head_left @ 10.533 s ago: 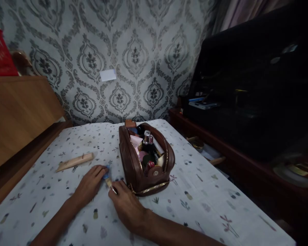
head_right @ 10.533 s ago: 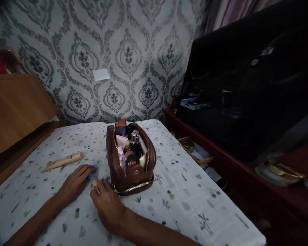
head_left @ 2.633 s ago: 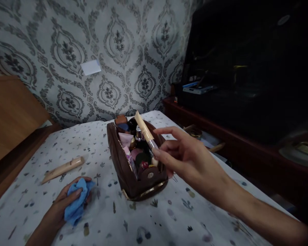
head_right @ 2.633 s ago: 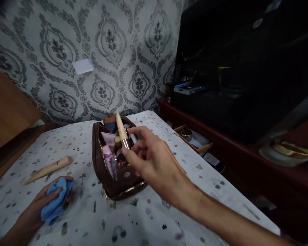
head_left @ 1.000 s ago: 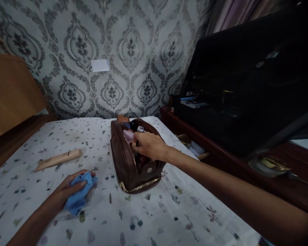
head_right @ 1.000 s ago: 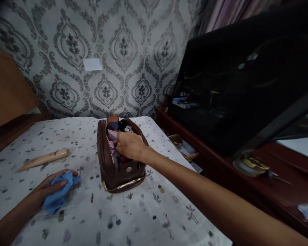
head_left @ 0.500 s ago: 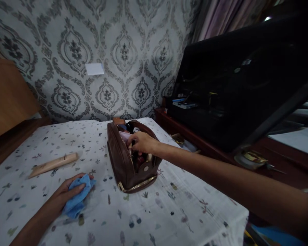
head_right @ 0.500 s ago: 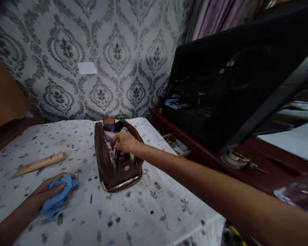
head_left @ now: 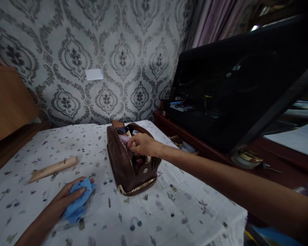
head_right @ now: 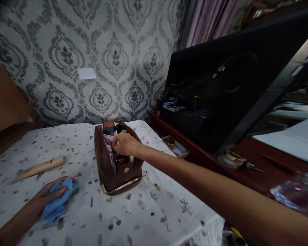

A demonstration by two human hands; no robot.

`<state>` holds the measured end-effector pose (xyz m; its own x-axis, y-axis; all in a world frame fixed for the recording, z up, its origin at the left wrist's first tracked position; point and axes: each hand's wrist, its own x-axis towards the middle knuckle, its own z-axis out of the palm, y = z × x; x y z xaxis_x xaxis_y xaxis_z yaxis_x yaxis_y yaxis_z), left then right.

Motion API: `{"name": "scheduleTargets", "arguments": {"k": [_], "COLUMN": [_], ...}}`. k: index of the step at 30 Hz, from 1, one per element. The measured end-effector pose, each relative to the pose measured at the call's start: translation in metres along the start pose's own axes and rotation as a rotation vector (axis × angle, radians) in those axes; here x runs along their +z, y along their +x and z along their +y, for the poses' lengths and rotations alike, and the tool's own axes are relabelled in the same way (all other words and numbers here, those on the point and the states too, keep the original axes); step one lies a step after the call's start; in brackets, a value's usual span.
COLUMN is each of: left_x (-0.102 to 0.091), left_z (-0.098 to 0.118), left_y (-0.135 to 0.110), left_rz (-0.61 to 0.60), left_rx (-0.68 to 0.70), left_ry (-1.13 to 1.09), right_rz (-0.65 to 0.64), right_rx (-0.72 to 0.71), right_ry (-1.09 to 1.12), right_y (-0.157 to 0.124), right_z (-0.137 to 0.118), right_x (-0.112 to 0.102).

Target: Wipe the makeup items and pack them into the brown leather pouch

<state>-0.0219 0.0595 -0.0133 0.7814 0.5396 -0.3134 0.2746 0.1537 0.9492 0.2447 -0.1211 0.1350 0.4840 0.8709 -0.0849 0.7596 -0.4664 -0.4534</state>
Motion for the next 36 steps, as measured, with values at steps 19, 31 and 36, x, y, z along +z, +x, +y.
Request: {"name": "scheduleTargets", "arguments": {"k": [19, 31, 36], "left_x": [0.005, 0.001, 0.001], "left_z": [0.008, 0.007, 0.006], "left_y": [-0.002, -0.001, 0.0], "left_rz": [-0.028, -0.066, -0.074], "left_rx": [0.006, 0.02, 0.006], "left_ry": [0.066, 0.112, 0.109], "right_rz": [0.142, 0.143, 0.151], "right_rx": [0.012, -0.032, 0.013], "right_ry": [-0.618, -0.697, -0.695], "right_y": [-0.025, -0.015, -0.013], "right_z": [0.007, 0.011, 0.01], "right_x": [-0.032, -0.023, -0.028]}}
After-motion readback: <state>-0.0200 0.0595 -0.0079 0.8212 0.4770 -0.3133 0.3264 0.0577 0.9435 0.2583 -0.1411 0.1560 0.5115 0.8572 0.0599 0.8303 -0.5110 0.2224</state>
